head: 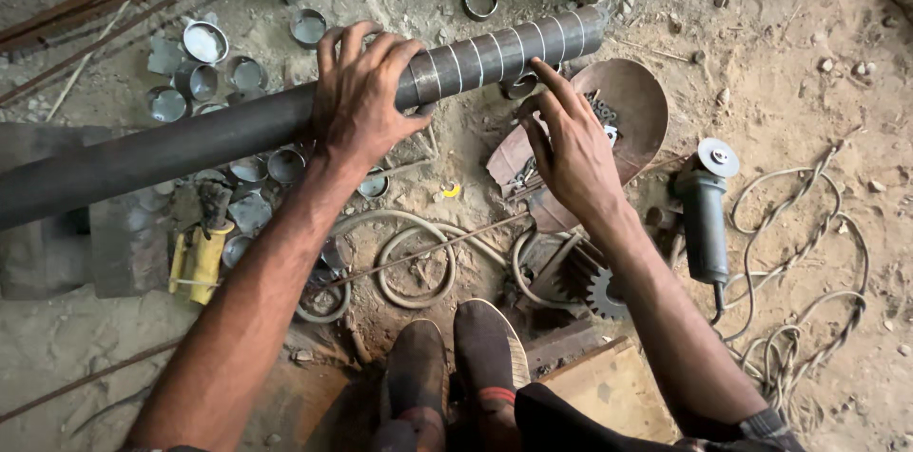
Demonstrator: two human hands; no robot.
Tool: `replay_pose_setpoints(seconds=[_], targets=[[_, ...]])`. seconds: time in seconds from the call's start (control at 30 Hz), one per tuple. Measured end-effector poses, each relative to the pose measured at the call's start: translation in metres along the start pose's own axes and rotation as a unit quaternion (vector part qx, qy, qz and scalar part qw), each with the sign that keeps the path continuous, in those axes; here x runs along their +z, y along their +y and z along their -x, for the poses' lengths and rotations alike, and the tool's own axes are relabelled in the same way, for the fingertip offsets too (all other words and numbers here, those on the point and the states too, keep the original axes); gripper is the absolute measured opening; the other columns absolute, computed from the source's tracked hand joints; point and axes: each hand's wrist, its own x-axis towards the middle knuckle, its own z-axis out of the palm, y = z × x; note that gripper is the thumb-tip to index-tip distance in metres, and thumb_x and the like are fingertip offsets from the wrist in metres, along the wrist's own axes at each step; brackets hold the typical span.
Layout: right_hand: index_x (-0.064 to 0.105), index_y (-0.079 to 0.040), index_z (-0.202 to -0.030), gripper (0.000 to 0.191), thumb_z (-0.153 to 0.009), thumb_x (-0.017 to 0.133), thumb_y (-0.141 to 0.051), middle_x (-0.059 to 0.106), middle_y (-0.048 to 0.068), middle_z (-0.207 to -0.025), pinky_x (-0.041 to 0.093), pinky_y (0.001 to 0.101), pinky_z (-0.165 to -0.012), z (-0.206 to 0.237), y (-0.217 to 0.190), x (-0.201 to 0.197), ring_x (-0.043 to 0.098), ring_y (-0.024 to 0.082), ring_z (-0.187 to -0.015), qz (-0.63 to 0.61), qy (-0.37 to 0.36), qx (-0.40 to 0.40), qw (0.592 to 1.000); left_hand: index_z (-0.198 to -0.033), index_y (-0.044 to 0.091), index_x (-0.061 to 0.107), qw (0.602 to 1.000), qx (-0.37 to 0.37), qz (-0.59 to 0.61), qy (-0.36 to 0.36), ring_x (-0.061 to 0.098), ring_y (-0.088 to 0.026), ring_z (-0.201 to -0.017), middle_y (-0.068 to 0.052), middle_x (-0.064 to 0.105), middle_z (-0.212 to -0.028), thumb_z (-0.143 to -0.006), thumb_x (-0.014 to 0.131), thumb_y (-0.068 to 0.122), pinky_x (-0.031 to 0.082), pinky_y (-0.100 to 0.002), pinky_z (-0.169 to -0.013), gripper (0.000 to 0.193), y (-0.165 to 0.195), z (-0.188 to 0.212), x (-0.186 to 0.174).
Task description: The person places multiple small metal rings onto a long metal pipe, spacing them evenly along its length. The person repeatedly adjusts the rings by hand to ensure they are aligned and properly positioned.
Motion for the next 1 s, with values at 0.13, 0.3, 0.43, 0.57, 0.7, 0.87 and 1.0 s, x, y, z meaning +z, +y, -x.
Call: replay_pose_setpoints(seconds=[0.13, 0.3, 0.43, 0.57, 0.7, 0.87, 1.0], targets=[[0.059, 0.007, -0.122, 0.026, -0.099, 0.063, -0.005, 0.045, 0.021, -0.159, 0.05, 0.0473, -0.111, -0.001, -0.008, 0.001, 0.058, 0.039, -0.132, 0.006, 0.013, -0.031, 0.999, -0.126, 0.009, 0.071, 1.0, -0.002, -0.012, -0.009, 0.057, -0.031, -0.124, -0.01, 0.073, -0.123, -0.055, 0.102, 0.046, 0.031, -0.054, -0.115, 0.086, 0.001, 0.0, -0.003], [0.06, 0.005, -0.133, 0.041, -0.093, 0.064, -0.004, 0.045, 0.021, -0.158, 0.046, 0.0485, -0.112, -0.005, -0.018, 0.002, 0.054, 0.039, -0.135, -0.006, -0.005, -0.036, 0.999, -0.127, 0.01, 0.071, 1.0, -0.003, 0.0, -0.007, 0.057, -0.031, -0.124, -0.009, 0.073, -0.122, -0.056, 0.103, 0.045, 0.031, -0.054, -0.114, 0.085, 0.003, -0.002, -0.006], [0.061, 0.002, -0.117, 0.022, -0.097, 0.065, -0.006, 0.046, 0.02, -0.159, 0.048, 0.0471, -0.11, -0.006, -0.023, 0.0, 0.057, 0.039, -0.13, -0.002, -0.021, -0.032, 0.999, -0.126, 0.009, 0.071, 1.0, 0.001, -0.004, -0.002, 0.058, -0.032, -0.122, -0.011, 0.073, -0.121, -0.056, 0.103, 0.045, 0.031, -0.054, -0.113, 0.085, 0.005, -0.005, -0.009], [0.064, -0.001, -0.111, 0.018, -0.095, 0.064, -0.007, 0.046, 0.02, -0.158, 0.048, 0.0469, -0.106, -0.007, -0.03, 0.003, 0.059, 0.038, -0.12, -0.002, -0.038, -0.053, 0.998, -0.128, 0.01, 0.071, 1.0, -0.002, 0.001, -0.011, 0.058, -0.031, -0.122, -0.009, 0.073, -0.122, -0.053, 0.103, 0.042, 0.032, -0.053, -0.113, 0.087, 0.007, -0.005, -0.012], [0.063, 0.0, -0.111, 0.017, -0.097, 0.063, -0.007, 0.046, 0.02, -0.16, 0.049, 0.0482, -0.1, -0.007, -0.036, 0.002, 0.06, 0.037, -0.11, -0.025, -0.05, -0.029, 0.998, -0.128, 0.01, 0.071, 1.0, -0.005, 0.001, -0.018, 0.058, -0.03, -0.121, -0.009, 0.073, -0.122, -0.055, 0.103, 0.042, 0.032, -0.054, -0.112, 0.086, 0.006, -0.004, -0.01], [0.06, 0.003, -0.105, 0.016, -0.097, 0.064, -0.01, 0.044, 0.021, -0.16, 0.05, 0.0474, -0.098, -0.01, -0.044, 0.01, 0.059, 0.036, -0.104, 0.002, -0.064, -0.056, 0.996, -0.13, 0.01, 0.07, 1.0, -0.003, -0.015, -0.003, 0.058, -0.032, -0.122, -0.01, 0.073, -0.124, -0.053, 0.103, 0.048, 0.032, -0.055, -0.112, 0.091, 0.004, -0.005, -0.004], [0.063, 0.0, -0.108, 0.018, -0.093, 0.064, -0.01, 0.046, 0.02, -0.157, 0.049, 0.0472, -0.097, -0.011, -0.047, 0.012, 0.059, 0.036, -0.106, 0.002, -0.051, -0.081, 0.995, -0.131, 0.011, 0.07, 1.0, -0.003, -0.01, -0.011, 0.058, -0.031, -0.124, -0.009, 0.072, -0.125, -0.056, 0.103, 0.048, 0.032, -0.054, -0.113, 0.09, 0.002, -0.003, -0.001]])
